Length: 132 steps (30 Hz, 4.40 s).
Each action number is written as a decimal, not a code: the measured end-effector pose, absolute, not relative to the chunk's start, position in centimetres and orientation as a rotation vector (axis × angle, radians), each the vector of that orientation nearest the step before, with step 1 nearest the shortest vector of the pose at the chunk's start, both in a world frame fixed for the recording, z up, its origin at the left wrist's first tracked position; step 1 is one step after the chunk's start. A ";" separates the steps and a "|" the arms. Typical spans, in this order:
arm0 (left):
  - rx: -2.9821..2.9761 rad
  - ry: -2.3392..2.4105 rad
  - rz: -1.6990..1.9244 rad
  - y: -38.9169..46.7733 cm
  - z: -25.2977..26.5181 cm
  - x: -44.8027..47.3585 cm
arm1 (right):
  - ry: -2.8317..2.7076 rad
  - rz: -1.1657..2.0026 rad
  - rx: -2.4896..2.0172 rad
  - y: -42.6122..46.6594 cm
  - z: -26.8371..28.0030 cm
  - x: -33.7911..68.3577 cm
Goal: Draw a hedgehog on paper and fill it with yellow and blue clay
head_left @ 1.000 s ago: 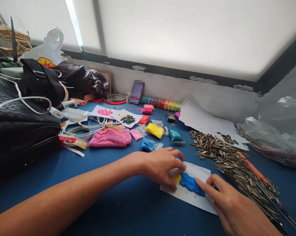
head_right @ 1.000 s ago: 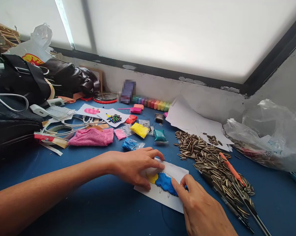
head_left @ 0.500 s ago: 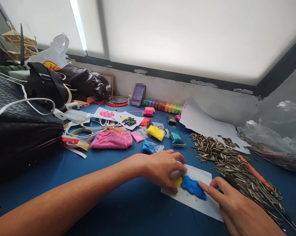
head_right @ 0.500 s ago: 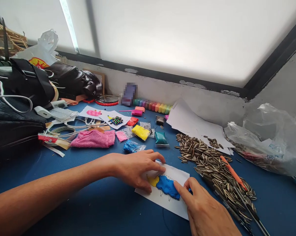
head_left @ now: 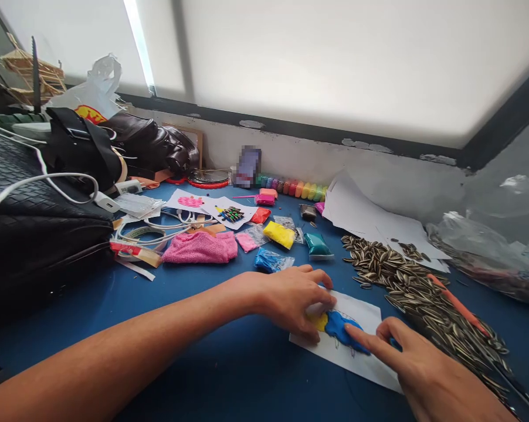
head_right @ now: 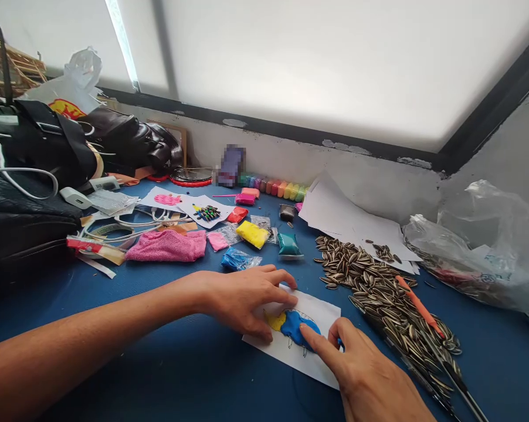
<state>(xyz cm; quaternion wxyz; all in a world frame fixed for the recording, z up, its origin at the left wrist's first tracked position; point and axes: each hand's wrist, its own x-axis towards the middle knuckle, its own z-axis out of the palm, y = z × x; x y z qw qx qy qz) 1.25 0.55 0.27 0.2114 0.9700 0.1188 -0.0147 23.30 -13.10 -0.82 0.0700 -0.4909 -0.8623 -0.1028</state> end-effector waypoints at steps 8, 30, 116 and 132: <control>2.704 0.332 -0.051 0.6 0.3 1.2 | -2.628 -0.408 -1.485 -13.4 -1.0 23.4; 2.706 0.344 -0.068 0.6 0.3 1.3 | -2.573 -0.542 -1.539 -12.8 -1.2 23.0; 2.737 0.336 -0.086 0.4 0.5 1.3 | -2.478 -0.319 -1.582 -13.8 -1.9 23.3; 2.741 0.339 -0.087 0.3 0.6 1.2 | -2.349 -0.099 -1.641 -13.3 -1.2 23.3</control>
